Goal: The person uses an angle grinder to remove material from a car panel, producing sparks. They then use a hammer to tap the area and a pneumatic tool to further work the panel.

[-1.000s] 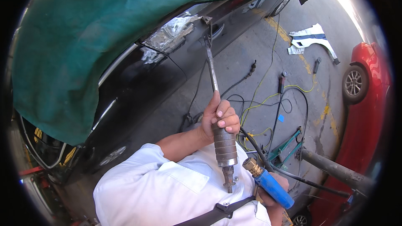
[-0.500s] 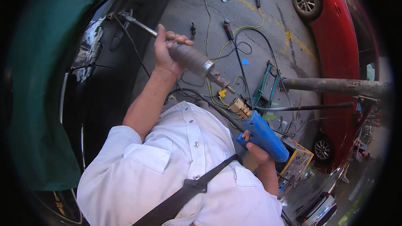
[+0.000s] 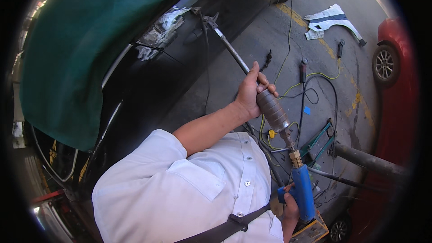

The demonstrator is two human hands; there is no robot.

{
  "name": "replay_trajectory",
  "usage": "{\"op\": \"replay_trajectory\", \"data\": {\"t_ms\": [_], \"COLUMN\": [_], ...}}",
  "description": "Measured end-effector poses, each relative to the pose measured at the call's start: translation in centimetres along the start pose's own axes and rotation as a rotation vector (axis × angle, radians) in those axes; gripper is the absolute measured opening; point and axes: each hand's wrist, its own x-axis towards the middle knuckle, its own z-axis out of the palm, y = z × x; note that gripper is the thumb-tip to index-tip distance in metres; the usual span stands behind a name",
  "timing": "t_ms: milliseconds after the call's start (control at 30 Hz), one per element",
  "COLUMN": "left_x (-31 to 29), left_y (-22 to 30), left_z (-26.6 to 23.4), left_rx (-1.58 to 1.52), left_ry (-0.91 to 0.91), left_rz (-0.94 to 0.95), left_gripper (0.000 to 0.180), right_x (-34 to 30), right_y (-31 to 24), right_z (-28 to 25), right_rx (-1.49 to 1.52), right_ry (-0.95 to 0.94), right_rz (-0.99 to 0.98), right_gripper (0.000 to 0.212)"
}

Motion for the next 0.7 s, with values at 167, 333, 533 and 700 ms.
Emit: {"op": "replay_trajectory", "data": {"t_ms": [167,333,533,700], "left_x": [-1.1,-3.3,-4.2,-4.1], "left_y": [-0.1,0.1,3.7,6.0], "left_z": [-1.0,-2.8,-5.1,-5.7], "left_rx": [-0.084,-0.164,-0.196,-0.196], "left_ry": [-0.022,0.065,0.115,0.09], "left_rz": [-0.041,0.027,0.116,0.156], "left_gripper": [0.056,0.053,0.052,0.051], "right_x": [1.1,1.5,3.0,4.1], "right_y": [-1.3,-2.2,-3.1,-3.8], "right_z": [-0.8,-0.3,2.8,5.2], "right_rx": [-0.039,-0.081,-0.104,-0.161], "right_ry": [-0.188,-0.18,-0.251,-0.271], "right_rz": [0.004,0.042,0.074,0.05], "right_gripper": [0.049,0.049,0.048,0.049]}}
